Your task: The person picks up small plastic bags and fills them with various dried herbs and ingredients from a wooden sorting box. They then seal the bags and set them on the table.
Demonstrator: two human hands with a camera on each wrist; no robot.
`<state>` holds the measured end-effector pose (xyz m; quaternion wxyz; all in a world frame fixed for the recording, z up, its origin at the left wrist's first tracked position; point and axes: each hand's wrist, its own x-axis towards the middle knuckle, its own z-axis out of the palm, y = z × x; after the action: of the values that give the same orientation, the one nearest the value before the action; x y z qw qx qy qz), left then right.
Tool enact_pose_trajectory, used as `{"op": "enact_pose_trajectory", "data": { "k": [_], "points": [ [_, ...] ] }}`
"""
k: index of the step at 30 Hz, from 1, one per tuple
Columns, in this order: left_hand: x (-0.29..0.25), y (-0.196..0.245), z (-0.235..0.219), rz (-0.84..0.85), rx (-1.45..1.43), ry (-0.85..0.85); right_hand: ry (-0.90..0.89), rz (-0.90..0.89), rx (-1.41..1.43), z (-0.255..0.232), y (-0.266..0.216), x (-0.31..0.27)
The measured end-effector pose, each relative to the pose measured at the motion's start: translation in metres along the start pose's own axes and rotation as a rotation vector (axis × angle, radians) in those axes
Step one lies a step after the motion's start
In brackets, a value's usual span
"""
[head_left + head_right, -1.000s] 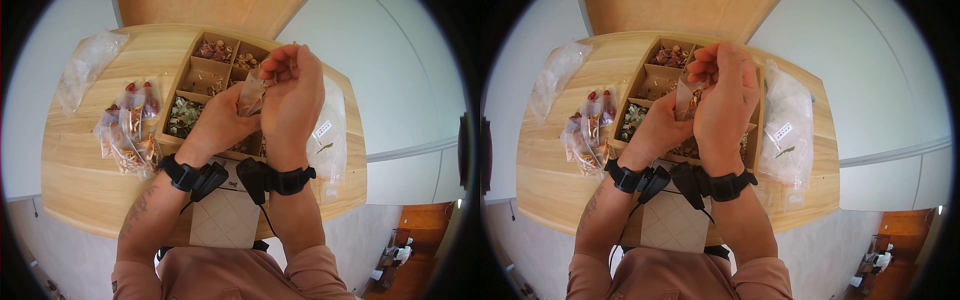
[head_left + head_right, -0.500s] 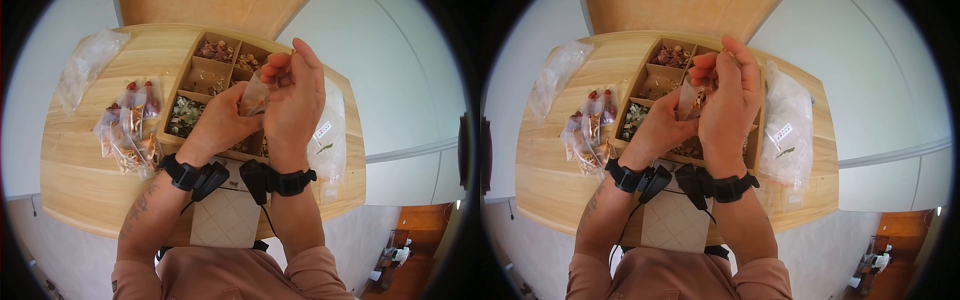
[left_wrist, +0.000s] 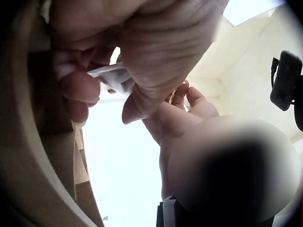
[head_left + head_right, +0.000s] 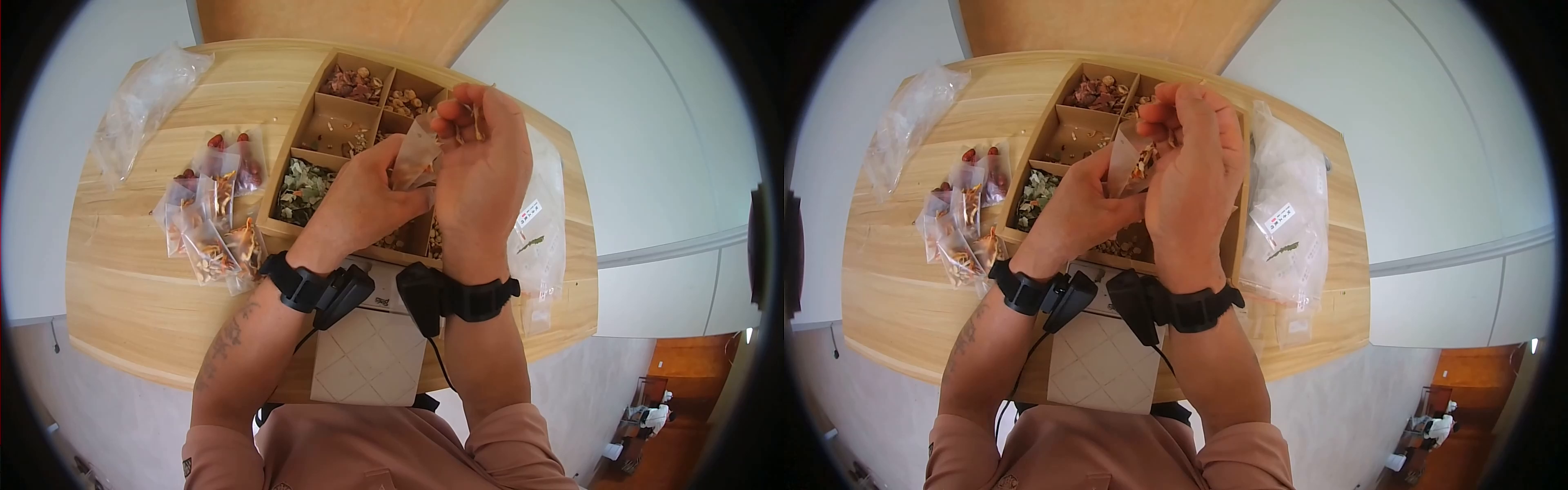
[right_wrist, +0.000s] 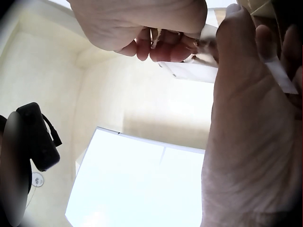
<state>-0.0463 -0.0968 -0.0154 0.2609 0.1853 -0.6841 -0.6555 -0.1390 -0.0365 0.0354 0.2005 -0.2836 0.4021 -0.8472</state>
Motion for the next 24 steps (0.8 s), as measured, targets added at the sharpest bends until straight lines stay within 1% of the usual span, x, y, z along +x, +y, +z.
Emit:
{"op": "enact_pose_trajectory", "data": {
  "k": [7,10,19,24],
  "points": [
    [-0.0014,0.0027,0.0002,-0.026,-0.015,-0.005,0.015,-0.002,-0.039,0.0021,-0.0069,-0.0020],
    [-0.0012,0.0041,-0.0001,-0.051,0.017,-0.013,-0.033,-0.015,-0.044,-0.0012,-0.0031,-0.0009],
    [-0.0022,0.0064,-0.0003,-0.075,-0.017,-0.026,-0.072,0.048,0.022,0.0034,-0.0061,-0.0030],
    [-0.0028,0.0062,-0.0009,-0.074,-0.029,-0.025,-0.061,0.060,0.031,-0.0005,-0.0102,-0.0034]
  ]
}}
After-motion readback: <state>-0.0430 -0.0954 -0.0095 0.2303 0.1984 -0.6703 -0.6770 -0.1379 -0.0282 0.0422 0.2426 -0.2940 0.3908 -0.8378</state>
